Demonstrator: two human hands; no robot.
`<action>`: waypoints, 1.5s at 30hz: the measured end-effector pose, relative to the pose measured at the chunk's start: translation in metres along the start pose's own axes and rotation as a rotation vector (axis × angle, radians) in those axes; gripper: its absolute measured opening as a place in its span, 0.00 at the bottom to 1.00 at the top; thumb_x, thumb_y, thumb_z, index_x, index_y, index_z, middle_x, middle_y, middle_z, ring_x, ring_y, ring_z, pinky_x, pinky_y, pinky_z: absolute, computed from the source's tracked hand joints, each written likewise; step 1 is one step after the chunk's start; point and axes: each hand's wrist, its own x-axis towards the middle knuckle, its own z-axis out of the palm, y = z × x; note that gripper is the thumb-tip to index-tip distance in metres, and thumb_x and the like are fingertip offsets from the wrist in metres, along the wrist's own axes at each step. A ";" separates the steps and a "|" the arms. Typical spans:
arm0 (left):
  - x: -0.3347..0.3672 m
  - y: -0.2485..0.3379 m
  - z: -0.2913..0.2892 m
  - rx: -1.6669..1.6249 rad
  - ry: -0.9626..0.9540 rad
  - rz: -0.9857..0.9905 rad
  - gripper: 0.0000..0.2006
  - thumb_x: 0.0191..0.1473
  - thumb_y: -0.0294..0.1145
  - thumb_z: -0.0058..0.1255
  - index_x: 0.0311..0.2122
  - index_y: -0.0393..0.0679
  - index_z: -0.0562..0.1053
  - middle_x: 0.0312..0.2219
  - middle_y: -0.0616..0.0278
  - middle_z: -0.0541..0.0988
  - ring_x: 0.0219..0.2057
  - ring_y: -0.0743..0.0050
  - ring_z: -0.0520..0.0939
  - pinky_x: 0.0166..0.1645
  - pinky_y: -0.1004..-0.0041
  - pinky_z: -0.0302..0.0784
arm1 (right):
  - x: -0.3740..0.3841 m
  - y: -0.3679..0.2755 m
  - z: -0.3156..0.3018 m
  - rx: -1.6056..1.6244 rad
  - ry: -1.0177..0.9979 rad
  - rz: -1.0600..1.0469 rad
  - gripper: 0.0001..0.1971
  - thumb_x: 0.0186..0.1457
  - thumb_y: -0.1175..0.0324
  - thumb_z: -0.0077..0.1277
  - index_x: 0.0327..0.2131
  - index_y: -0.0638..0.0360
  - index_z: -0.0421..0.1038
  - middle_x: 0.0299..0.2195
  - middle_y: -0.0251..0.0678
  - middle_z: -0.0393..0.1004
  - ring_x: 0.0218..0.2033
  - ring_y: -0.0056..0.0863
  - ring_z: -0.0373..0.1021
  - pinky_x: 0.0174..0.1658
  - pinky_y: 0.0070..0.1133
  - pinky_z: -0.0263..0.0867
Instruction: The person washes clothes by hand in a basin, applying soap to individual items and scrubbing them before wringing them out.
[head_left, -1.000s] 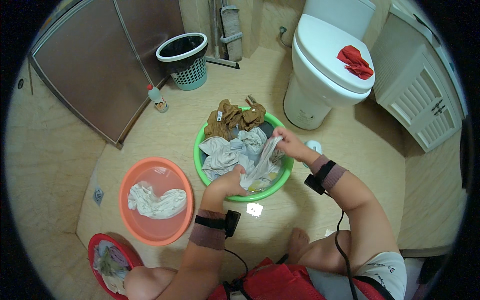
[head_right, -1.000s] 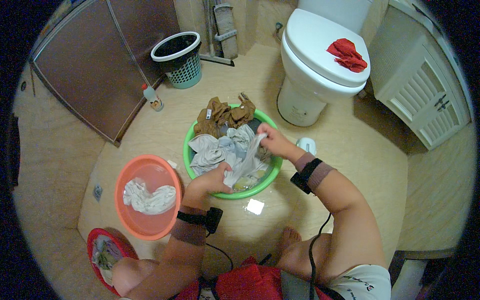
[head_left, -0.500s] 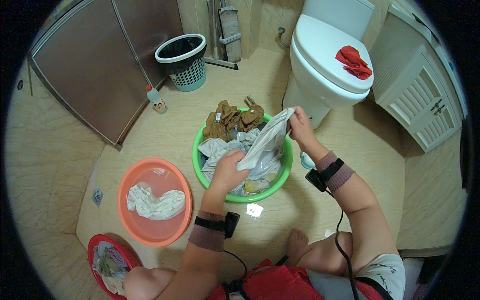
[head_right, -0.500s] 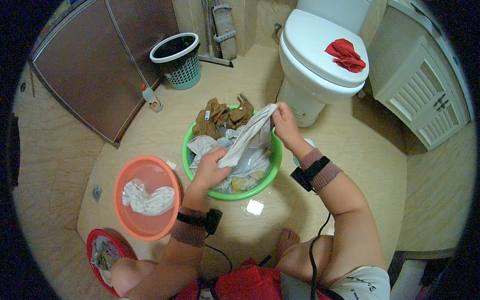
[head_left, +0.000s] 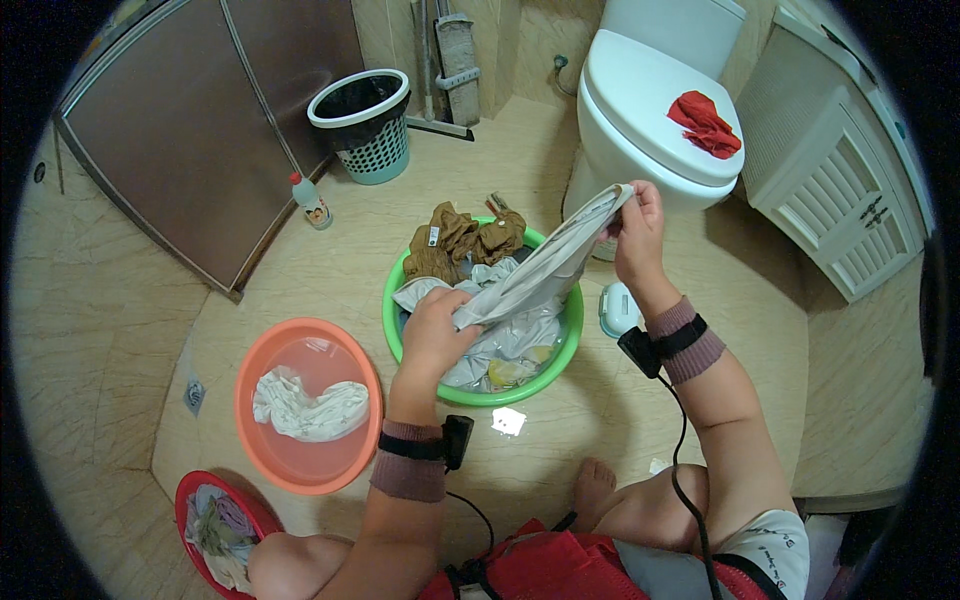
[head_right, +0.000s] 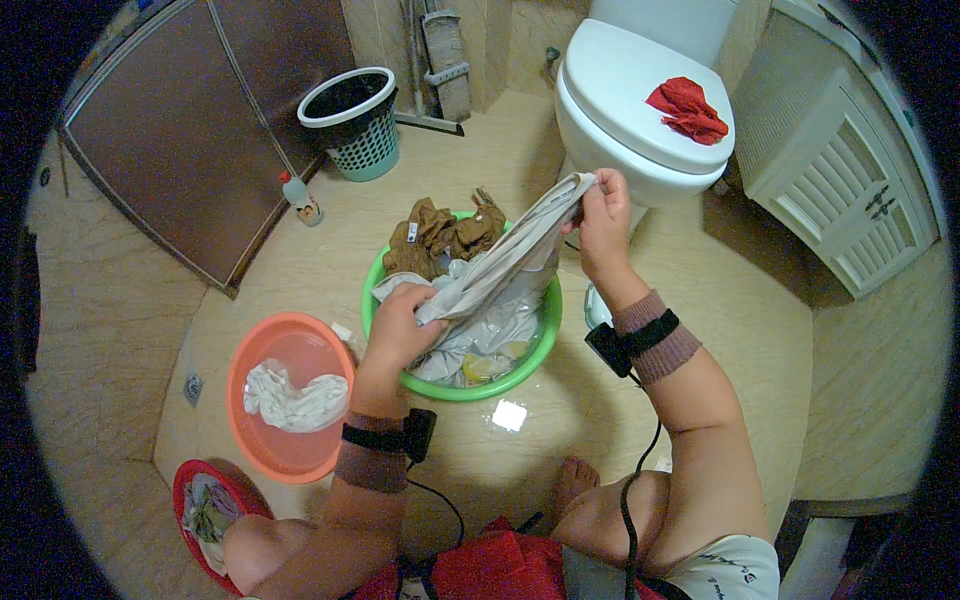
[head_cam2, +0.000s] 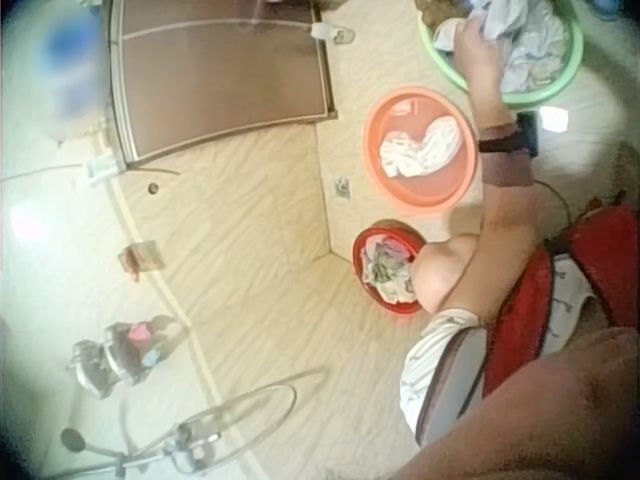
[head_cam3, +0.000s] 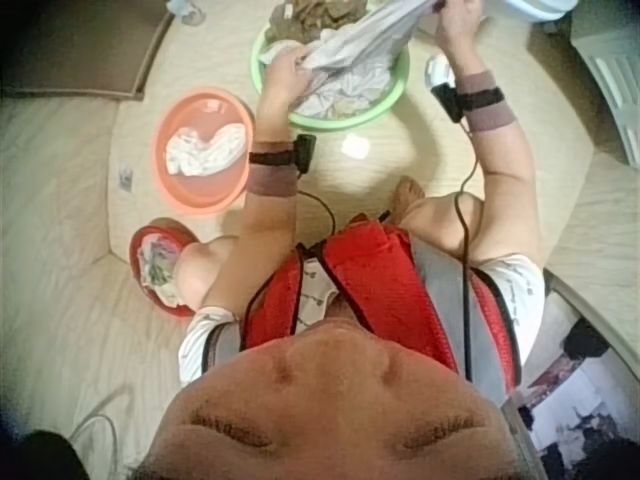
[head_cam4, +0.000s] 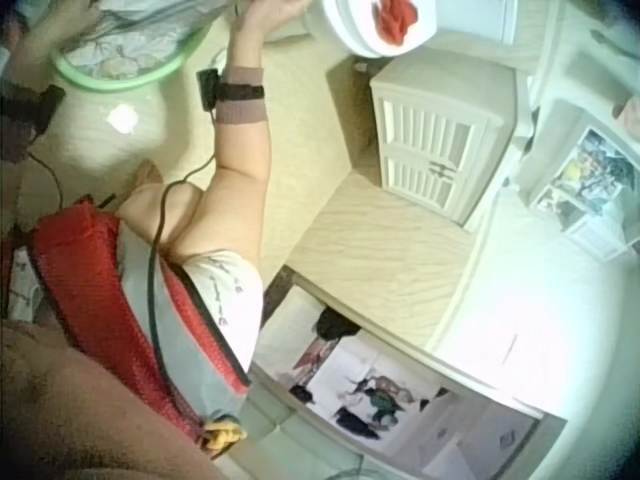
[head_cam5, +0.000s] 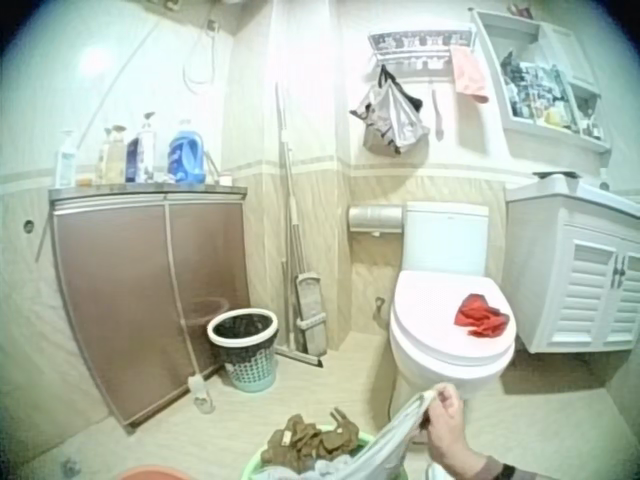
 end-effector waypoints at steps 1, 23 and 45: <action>0.000 -0.006 -0.001 -0.017 -0.039 -0.074 0.14 0.40 0.26 0.56 0.37 0.45 0.75 0.33 0.55 0.76 0.38 0.51 0.75 0.41 0.66 0.71 | 0.001 -0.002 0.000 -0.002 0.026 -0.005 0.04 0.62 0.67 0.40 0.35 0.53 0.60 0.24 0.28 0.70 0.20 0.15 0.67 0.18 0.13 0.63; -0.007 -0.029 0.007 -0.138 -0.079 -0.063 0.12 0.40 0.28 0.60 0.35 0.43 0.78 0.25 0.57 0.75 0.25 0.66 0.76 0.31 0.72 0.70 | 0.002 0.013 -0.007 -0.089 0.186 0.129 0.09 0.61 0.68 0.39 0.33 0.56 0.70 0.23 0.23 0.68 0.20 0.11 0.62 0.21 0.12 0.57; -0.001 -0.052 -0.025 -0.637 0.372 -0.233 0.08 0.51 0.26 0.50 0.33 0.34 0.78 0.28 0.64 0.79 0.31 0.80 0.75 0.38 0.78 0.70 | 0.003 0.027 -0.020 -0.272 0.122 0.244 0.06 0.57 0.69 0.47 0.31 0.59 0.72 0.23 0.23 0.68 0.24 0.12 0.60 0.26 0.14 0.57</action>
